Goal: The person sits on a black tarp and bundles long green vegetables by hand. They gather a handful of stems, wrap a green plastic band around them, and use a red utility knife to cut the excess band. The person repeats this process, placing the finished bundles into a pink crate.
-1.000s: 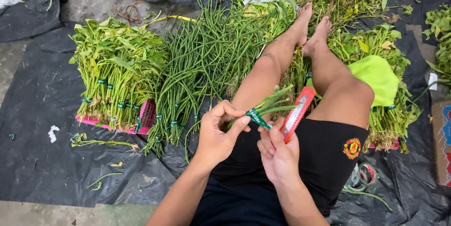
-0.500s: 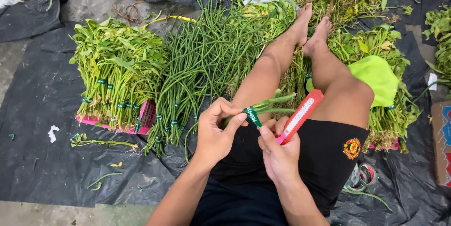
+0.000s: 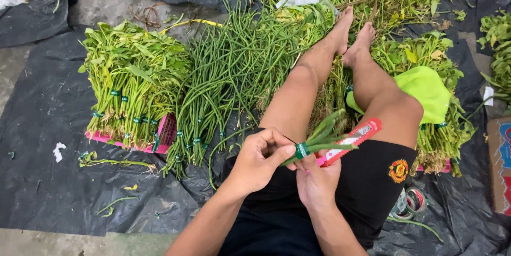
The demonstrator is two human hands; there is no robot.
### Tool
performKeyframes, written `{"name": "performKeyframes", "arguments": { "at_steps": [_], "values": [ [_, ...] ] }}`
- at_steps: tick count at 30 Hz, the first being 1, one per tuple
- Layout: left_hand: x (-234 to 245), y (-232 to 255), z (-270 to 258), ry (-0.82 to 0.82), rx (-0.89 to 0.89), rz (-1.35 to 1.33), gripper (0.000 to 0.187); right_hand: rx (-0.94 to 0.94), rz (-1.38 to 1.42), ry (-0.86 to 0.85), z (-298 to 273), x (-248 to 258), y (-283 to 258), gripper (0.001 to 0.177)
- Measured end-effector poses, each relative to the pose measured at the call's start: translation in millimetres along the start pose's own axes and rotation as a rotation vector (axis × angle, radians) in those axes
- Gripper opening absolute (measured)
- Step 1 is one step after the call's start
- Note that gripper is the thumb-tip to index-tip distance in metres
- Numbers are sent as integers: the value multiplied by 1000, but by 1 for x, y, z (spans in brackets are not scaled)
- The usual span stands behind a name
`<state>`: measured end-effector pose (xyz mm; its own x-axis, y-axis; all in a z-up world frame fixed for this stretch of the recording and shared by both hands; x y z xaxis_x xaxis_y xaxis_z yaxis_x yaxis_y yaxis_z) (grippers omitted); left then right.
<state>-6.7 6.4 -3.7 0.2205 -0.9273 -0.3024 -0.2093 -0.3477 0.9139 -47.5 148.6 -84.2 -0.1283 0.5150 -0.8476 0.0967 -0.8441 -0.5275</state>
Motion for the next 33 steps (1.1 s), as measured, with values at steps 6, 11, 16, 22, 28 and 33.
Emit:
{"name": "performKeyframes", "arguments": {
  "at_steps": [6,11,16,22,28,33],
  "values": [
    [7,17,-3,-114,173,-4,27,29,-106,-41,2,-16,-11,23],
    [7,15,-2,-106,168,61,26,70,-169,-6,4,-17,-13,32],
    [11,13,-2,-45,138,64,21,33,-257,-13,18,-24,-13,37],
    [20,15,-4,-105,-21,28,22,-12,-413,-171,26,-27,0,31],
    [33,11,-3,-28,-89,23,23,-265,-459,-26,29,-2,11,9],
    [37,20,-15,165,-210,217,20,-365,-599,-81,33,-2,7,22]
  ]
}}
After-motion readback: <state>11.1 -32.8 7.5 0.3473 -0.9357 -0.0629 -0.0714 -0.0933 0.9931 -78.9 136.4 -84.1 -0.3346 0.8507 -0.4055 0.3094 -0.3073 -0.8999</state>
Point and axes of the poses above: each hand's wrist, its own z-axis towards the middle knuckle, its own x-axis out of the back of the hand, y = z × x, the point moved 1 cm from there along z, towards the middle knuckle, and after that the axes turned 12 degrees about x, right-handed, at the moved point
